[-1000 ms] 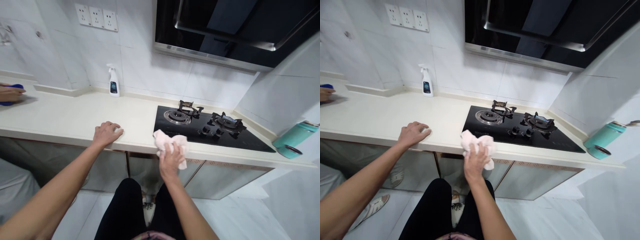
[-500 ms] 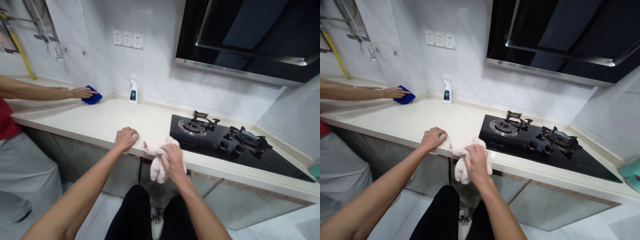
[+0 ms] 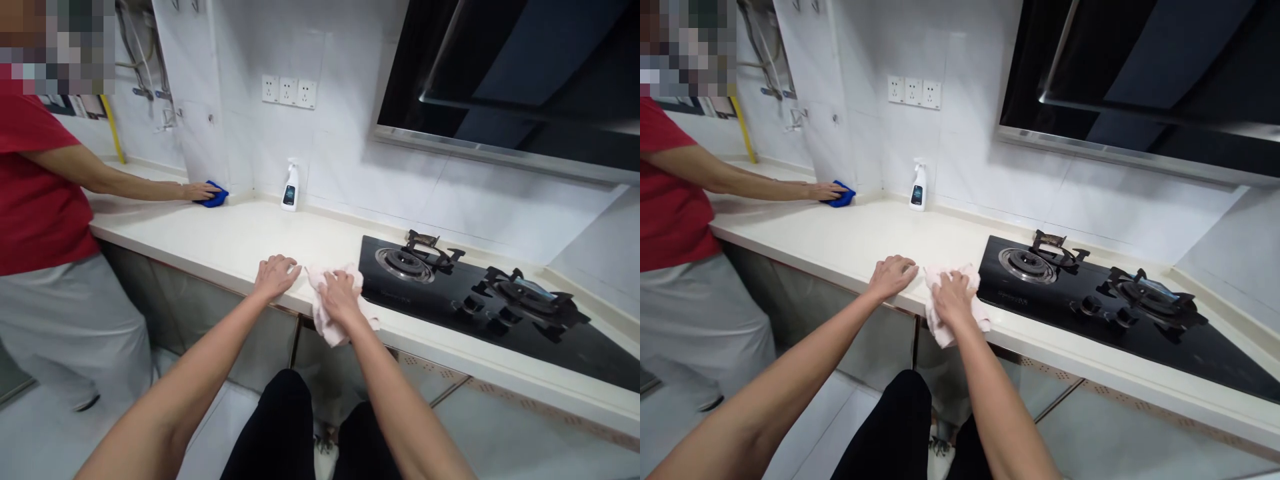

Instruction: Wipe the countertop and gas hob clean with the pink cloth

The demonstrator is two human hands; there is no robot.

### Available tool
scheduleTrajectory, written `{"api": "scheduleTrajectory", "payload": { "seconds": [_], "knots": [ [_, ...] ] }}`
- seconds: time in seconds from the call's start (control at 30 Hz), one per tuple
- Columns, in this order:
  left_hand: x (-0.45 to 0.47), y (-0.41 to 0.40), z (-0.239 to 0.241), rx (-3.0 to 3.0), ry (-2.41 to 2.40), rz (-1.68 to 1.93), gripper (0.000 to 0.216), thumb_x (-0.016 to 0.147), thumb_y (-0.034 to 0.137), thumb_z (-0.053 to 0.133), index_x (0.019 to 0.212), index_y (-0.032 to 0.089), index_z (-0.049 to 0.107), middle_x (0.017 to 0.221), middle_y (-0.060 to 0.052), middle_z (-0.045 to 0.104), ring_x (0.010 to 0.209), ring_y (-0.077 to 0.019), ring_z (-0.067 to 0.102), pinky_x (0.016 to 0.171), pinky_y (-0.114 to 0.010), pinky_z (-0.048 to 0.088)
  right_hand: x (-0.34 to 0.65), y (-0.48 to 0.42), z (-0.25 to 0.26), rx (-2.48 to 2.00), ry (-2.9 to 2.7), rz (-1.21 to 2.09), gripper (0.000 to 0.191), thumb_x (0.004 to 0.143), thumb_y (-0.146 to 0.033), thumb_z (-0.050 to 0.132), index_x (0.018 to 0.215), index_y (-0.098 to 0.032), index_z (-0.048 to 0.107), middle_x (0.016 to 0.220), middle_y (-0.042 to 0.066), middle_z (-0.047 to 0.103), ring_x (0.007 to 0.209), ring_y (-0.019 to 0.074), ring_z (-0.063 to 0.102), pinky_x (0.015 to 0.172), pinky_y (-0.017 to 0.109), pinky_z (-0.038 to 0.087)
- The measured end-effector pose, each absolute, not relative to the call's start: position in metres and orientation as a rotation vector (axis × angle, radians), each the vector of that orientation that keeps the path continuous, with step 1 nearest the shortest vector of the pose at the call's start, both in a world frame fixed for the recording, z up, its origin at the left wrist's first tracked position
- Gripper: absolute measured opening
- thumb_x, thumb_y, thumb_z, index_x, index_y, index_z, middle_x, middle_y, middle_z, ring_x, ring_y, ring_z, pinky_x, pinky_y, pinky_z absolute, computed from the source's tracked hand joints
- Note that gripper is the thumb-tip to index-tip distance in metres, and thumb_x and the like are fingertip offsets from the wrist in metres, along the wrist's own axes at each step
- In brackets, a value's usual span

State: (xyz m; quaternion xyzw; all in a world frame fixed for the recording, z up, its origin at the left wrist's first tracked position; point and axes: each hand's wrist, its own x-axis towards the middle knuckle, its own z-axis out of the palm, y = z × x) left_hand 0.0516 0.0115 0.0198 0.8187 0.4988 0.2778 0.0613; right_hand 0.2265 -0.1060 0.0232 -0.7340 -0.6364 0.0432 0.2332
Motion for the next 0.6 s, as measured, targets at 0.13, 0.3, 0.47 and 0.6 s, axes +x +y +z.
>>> {"api": "scheduleTrajectory", "payload": {
  "seconds": [0.13, 0.3, 0.47, 0.6],
  "knots": [
    [0.043, 0.010, 0.029, 2.447, 1.492, 0.891, 0.042, 0.102, 0.046, 0.049, 0.132, 0.026, 0.070, 0.141, -0.010, 0.067, 0.137, -0.0303, 0.056, 0.116, -0.049, 0.043, 0.227, -0.100, 0.038, -1.858, -1.847, 0.197, 0.049, 0.106, -0.044, 0.041, 0.148, -0.027, 0.059, 0.158, 0.011, 0.051, 0.144, 0.0282, 0.044, 0.119, 0.052, 0.038],
    [0.062, -0.021, 0.040, 2.488, 1.301, 0.902, 0.047, 0.098, 0.048, 0.055, 0.137, 0.025, 0.069, 0.155, -0.010, 0.058, 0.146, -0.0296, 0.050, 0.124, -0.048, 0.038, 0.313, -0.127, 0.057, -1.740, -1.742, 0.071, 0.057, 0.106, -0.045, 0.028, 0.140, -0.018, 0.065, 0.156, 0.014, 0.053, 0.147, 0.0205, 0.046, 0.124, 0.035, 0.034],
    [0.112, -0.077, 0.044, 2.685, 1.020, 0.433, 0.075, 0.089, 0.075, 0.060, 0.151, 0.032, 0.059, 0.168, -0.011, 0.045, 0.159, -0.0446, 0.028, 0.127, -0.071, 0.021, 0.394, -0.157, 0.037, -1.939, -1.566, -0.016, 0.058, 0.100, -0.047, 0.035, 0.135, -0.014, 0.068, 0.156, 0.022, 0.054, 0.149, 0.0339, 0.045, 0.125, 0.056, 0.032],
    [0.125, -0.097, 0.041, 2.696, 1.075, 0.356, 0.068, 0.098, 0.072, 0.050, 0.154, 0.033, 0.055, 0.169, -0.011, 0.042, 0.161, -0.0443, 0.022, 0.125, -0.074, 0.020, 0.394, -0.177, -0.004, -2.182, -1.805, -0.074, 0.063, 0.105, -0.050, 0.031, 0.155, -0.021, 0.056, 0.169, 0.012, 0.044, 0.160, 0.0337, 0.031, 0.128, 0.064, 0.024]
  ]
}}
